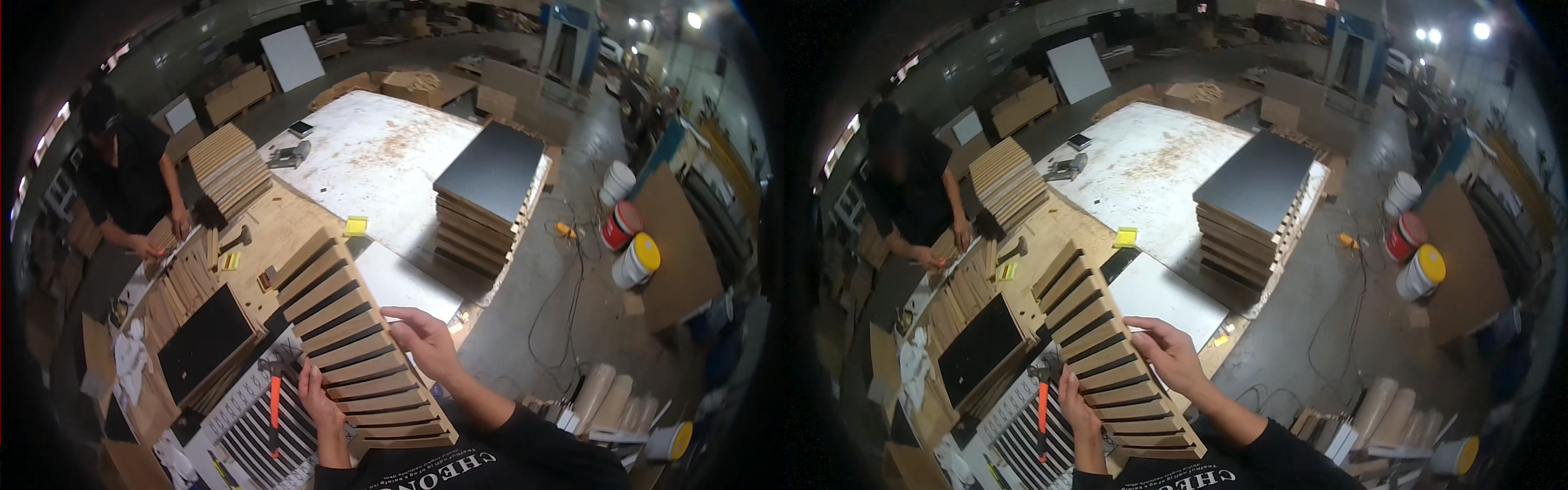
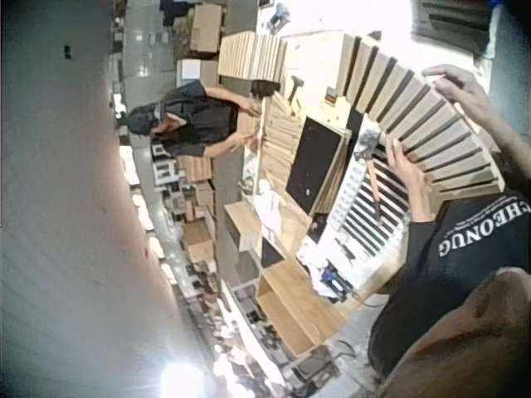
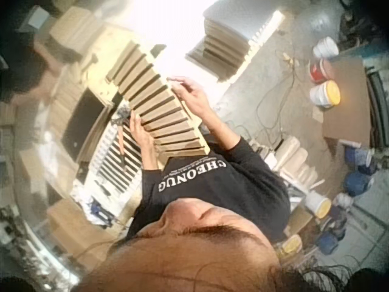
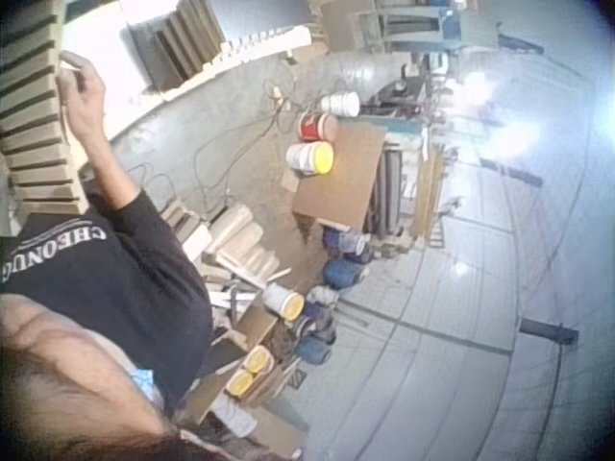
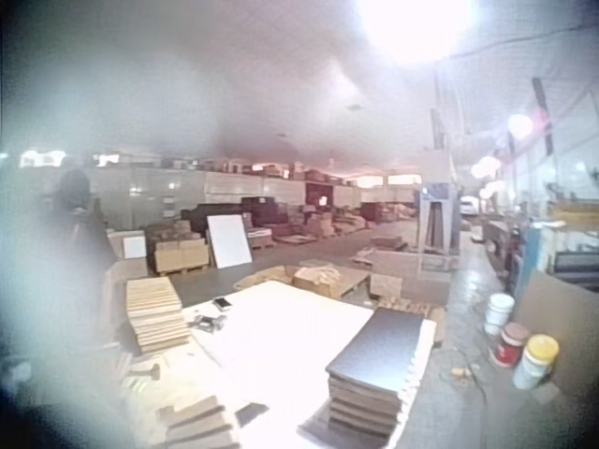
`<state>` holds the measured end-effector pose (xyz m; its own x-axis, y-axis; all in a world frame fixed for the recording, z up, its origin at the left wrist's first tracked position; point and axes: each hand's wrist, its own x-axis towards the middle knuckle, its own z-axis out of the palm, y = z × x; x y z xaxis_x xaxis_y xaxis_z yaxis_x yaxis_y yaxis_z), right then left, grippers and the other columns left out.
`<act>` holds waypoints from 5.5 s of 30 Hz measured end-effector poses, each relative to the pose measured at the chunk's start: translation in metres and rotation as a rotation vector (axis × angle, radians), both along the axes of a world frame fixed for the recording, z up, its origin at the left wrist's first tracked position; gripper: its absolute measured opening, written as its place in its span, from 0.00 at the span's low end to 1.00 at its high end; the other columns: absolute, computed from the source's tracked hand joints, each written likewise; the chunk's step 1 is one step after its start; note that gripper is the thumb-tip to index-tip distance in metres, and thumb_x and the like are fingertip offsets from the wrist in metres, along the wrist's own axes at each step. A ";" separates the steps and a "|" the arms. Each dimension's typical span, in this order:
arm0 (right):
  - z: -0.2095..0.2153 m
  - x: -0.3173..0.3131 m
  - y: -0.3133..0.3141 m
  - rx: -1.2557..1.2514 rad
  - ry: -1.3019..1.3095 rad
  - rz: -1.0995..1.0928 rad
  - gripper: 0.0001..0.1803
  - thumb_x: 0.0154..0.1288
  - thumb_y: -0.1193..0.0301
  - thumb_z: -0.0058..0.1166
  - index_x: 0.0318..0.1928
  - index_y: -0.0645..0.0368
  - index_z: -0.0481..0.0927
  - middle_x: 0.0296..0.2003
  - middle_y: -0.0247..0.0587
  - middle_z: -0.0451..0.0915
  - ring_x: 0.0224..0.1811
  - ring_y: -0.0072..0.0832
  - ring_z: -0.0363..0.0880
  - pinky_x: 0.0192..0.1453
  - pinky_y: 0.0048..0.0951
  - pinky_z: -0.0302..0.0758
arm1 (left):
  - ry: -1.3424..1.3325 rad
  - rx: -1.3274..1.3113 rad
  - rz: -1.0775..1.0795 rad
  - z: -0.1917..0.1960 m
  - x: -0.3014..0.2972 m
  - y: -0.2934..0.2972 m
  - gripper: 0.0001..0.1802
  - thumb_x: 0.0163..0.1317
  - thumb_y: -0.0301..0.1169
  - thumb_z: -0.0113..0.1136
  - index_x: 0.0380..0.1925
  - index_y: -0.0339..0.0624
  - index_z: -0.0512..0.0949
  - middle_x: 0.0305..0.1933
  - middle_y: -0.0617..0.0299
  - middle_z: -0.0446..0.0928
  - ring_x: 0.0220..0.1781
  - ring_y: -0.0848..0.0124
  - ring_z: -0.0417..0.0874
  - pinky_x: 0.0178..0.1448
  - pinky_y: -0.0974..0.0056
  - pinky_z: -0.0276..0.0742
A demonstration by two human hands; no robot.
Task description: Assembling wooden lattice structures and panels using a pneumatic nail gun and hammer in a manufacturing setting.
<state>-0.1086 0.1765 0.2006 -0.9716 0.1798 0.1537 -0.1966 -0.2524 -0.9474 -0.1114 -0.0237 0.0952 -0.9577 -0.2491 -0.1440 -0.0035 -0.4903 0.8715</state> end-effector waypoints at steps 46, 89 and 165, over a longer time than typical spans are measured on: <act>-0.132 0.103 0.048 -0.084 -0.514 0.036 0.30 0.64 0.68 0.52 0.64 0.64 0.60 0.42 0.36 0.77 0.41 0.16 0.72 0.47 0.18 0.69 | -0.157 -0.223 -0.472 0.000 0.075 -0.001 0.25 0.62 0.19 0.44 0.61 0.27 0.58 0.58 0.50 0.69 0.57 0.69 0.71 0.60 0.69 0.65; -0.145 0.157 0.042 -0.295 -0.540 0.005 0.28 0.66 0.63 0.48 0.64 0.56 0.60 0.33 0.27 0.72 0.24 0.13 0.63 0.32 0.18 0.69 | -0.141 -0.176 -0.317 -0.053 0.124 0.007 0.25 0.63 0.27 0.49 0.60 0.37 0.61 0.40 0.58 0.78 0.30 0.75 0.78 0.32 0.74 0.76; -0.105 -0.209 0.375 0.496 0.188 -0.909 0.33 0.66 0.69 0.37 0.67 0.69 0.45 0.69 0.52 0.43 0.72 0.40 0.38 0.74 0.33 0.35 | 0.806 -1.172 0.081 0.057 -0.258 0.343 0.16 0.54 0.33 0.46 0.37 0.36 0.77 0.39 0.51 0.78 0.47 0.56 0.75 0.53 0.55 0.69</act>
<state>-0.3174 0.5511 0.0952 -0.4555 0.7048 0.5439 -0.2715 0.4719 -0.8388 -0.3695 0.3190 0.1525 -0.6550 0.1015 0.7487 0.6729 0.5292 0.5169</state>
